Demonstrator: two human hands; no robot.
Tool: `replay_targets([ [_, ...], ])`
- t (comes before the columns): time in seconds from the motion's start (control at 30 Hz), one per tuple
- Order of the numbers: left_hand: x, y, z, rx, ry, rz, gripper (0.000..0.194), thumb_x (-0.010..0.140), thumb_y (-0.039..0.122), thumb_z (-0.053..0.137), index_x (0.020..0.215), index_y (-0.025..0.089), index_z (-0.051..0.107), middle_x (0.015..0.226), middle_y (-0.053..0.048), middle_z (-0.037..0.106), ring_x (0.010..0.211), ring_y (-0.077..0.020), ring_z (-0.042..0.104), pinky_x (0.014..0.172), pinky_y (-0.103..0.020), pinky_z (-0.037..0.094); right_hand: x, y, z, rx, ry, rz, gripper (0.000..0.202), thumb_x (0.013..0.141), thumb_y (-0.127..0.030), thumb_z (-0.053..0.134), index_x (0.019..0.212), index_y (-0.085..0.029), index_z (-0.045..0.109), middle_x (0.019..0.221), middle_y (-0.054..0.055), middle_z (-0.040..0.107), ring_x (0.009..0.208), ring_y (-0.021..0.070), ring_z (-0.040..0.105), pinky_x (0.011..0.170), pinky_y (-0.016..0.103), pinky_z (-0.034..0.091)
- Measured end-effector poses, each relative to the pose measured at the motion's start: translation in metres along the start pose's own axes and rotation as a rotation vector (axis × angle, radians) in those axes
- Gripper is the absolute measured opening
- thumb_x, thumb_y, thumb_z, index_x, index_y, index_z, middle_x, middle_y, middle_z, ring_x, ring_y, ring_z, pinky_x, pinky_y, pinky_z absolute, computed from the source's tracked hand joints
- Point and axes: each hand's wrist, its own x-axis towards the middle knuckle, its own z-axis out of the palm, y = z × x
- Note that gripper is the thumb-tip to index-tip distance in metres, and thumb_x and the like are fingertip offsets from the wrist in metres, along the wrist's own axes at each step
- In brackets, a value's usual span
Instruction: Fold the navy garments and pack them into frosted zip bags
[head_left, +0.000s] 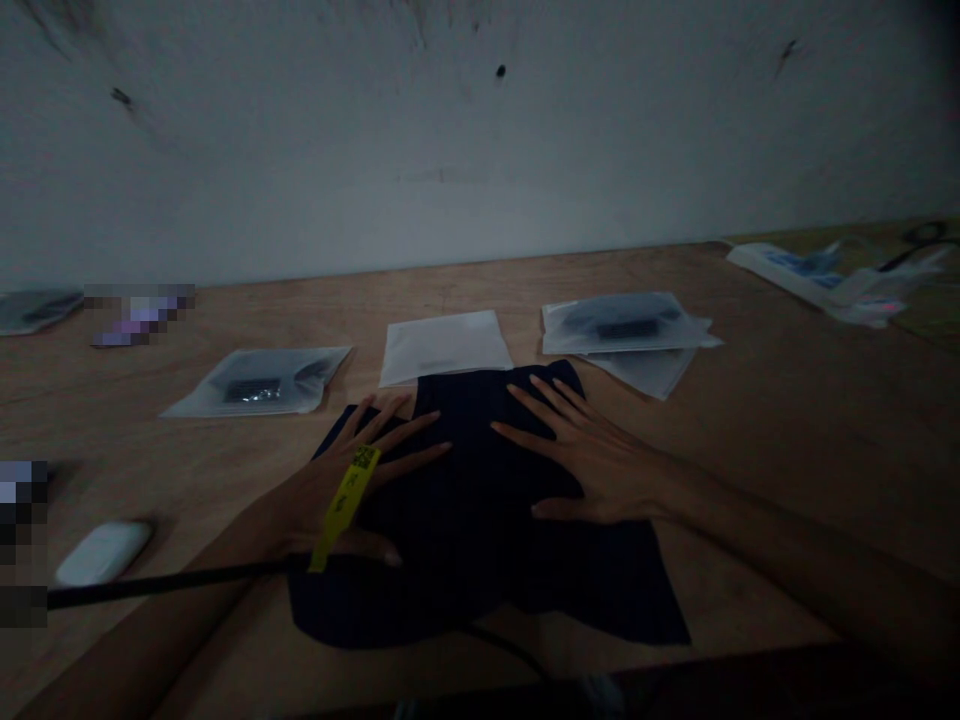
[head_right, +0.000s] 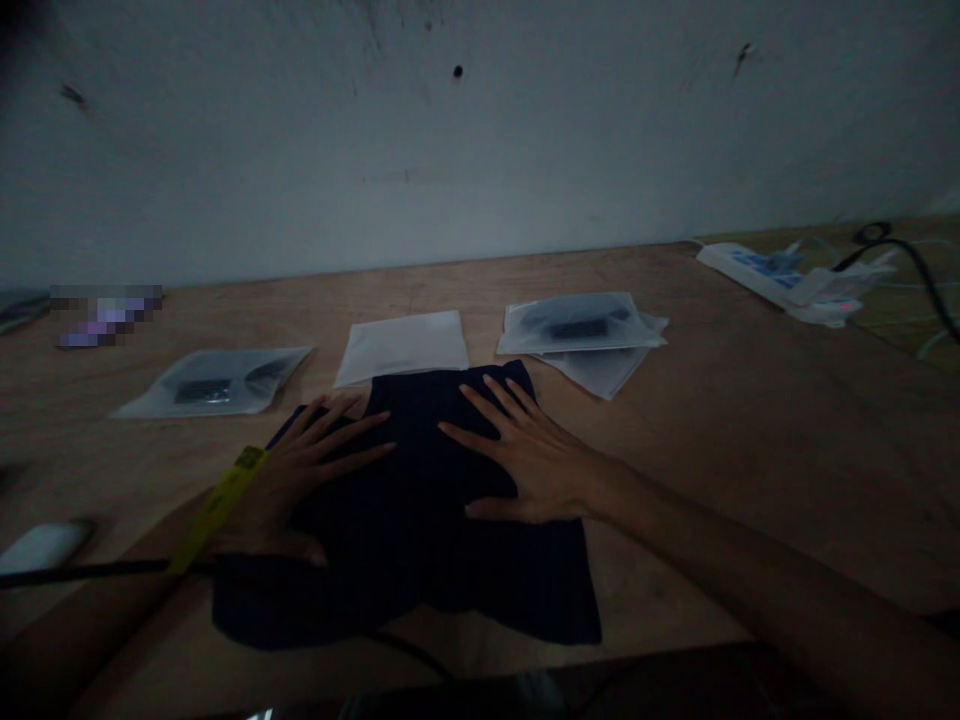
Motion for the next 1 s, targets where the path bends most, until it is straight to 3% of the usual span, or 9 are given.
replay_targets([
  [0.07,0.002,0.004,-0.003,-0.008,0.043,-0.002,0.105,0.070,0.086,0.057,0.156,0.034,0.027,0.165,-0.009,0.017,0.147,-0.0526,0.011,0.111,-0.075,-0.005,0.000,-0.001,-0.003,-0.007,0.046,-0.028,0.091,0.083,-0.068,0.061,0.157,-0.031,0.024,0.166,0.012,0.009,0.150,0.0453,0.009,0.114,0.072,0.017],
  [0.13,0.004,0.009,-0.009,-0.041,0.126,0.003,0.091,0.076,0.081,0.056,0.151,0.032,0.039,0.161,-0.010,0.027,0.144,-0.0494,0.021,0.114,-0.072,0.006,-0.001,-0.002,-0.007,0.016,0.167,-0.105,0.082,0.085,-0.059,0.062,0.154,-0.027,0.032,0.160,0.014,0.030,0.147,0.0405,0.025,0.114,0.067,0.024],
  [0.2,0.003,0.014,-0.014,-0.102,0.226,-0.006,0.062,0.088,0.065,0.058,0.137,0.028,0.055,0.148,-0.011,0.046,0.135,-0.0402,0.040,0.112,-0.061,0.028,-0.002,-0.006,-0.010,0.087,0.314,-0.232,0.064,0.084,-0.045,0.064,0.143,-0.025,0.048,0.138,0.011,0.059,0.131,0.0326,0.051,0.106,0.057,0.040],
  [0.27,0.002,0.018,-0.018,-0.176,0.295,-0.014,0.028,0.095,0.043,0.058,0.112,0.022,0.066,0.122,-0.010,0.062,0.113,-0.0281,0.057,0.098,-0.045,0.046,-0.004,-0.013,-0.011,0.174,0.382,-0.358,0.042,0.081,-0.040,0.064,0.121,-0.025,0.063,0.105,0.006,0.072,0.101,0.0262,0.065,0.086,0.046,0.051],
  [0.37,0.002,0.021,-0.019,-0.300,0.227,0.102,0.023,0.097,0.034,0.057,0.080,0.021,0.064,0.086,-0.004,0.066,0.080,-0.0184,0.061,0.074,-0.033,0.050,-0.004,-0.026,-0.005,0.251,0.284,-0.448,0.024,0.078,-0.048,0.061,0.082,-0.025,0.064,0.068,0.001,0.063,0.066,0.0200,0.058,0.059,0.037,0.044],
  [0.47,0.009,0.028,-0.019,-0.433,0.048,0.278,0.036,0.101,0.035,0.049,0.071,0.023,0.065,0.080,-0.004,0.067,0.079,-0.0191,0.061,0.073,-0.034,0.049,-0.001,-0.036,0.003,0.234,0.151,-0.490,0.027,0.073,-0.050,0.060,0.066,-0.025,0.052,0.059,-0.001,0.050,0.058,0.0168,0.045,0.053,0.033,0.034],
  [0.63,0.021,0.041,-0.027,-0.451,-0.037,0.182,0.032,0.101,0.032,0.048,0.085,0.025,0.074,0.110,-0.008,0.067,0.109,-0.0255,0.057,0.094,-0.041,0.043,0.002,-0.037,0.008,0.231,0.083,-0.460,0.008,0.062,-0.024,0.055,0.067,-0.022,0.048,0.066,0.000,0.054,0.063,0.0159,0.043,0.056,0.032,0.031],
  [0.83,0.011,0.028,-0.020,-0.638,0.084,0.196,0.015,0.090,0.038,0.066,0.087,0.024,0.073,0.096,-0.007,0.068,0.096,-0.0221,0.060,0.090,-0.038,0.045,0.003,-0.026,0.000,0.527,0.014,-0.388,0.016,0.060,-0.018,0.049,0.075,-0.022,0.051,0.066,-0.001,0.055,0.065,0.0160,0.049,0.063,0.031,0.039],
  [1.0,0.002,0.015,-0.017,-0.730,0.130,-0.015,0.026,0.093,0.031,0.066,0.117,0.023,0.064,0.092,-0.004,0.071,0.082,-0.0153,0.067,0.076,-0.026,0.050,0.000,-0.020,-0.013,0.638,0.030,-0.203,0.037,0.067,-0.013,0.053,0.104,-0.019,0.056,0.088,0.003,0.065,0.072,0.0144,0.059,0.065,0.026,0.044],
])
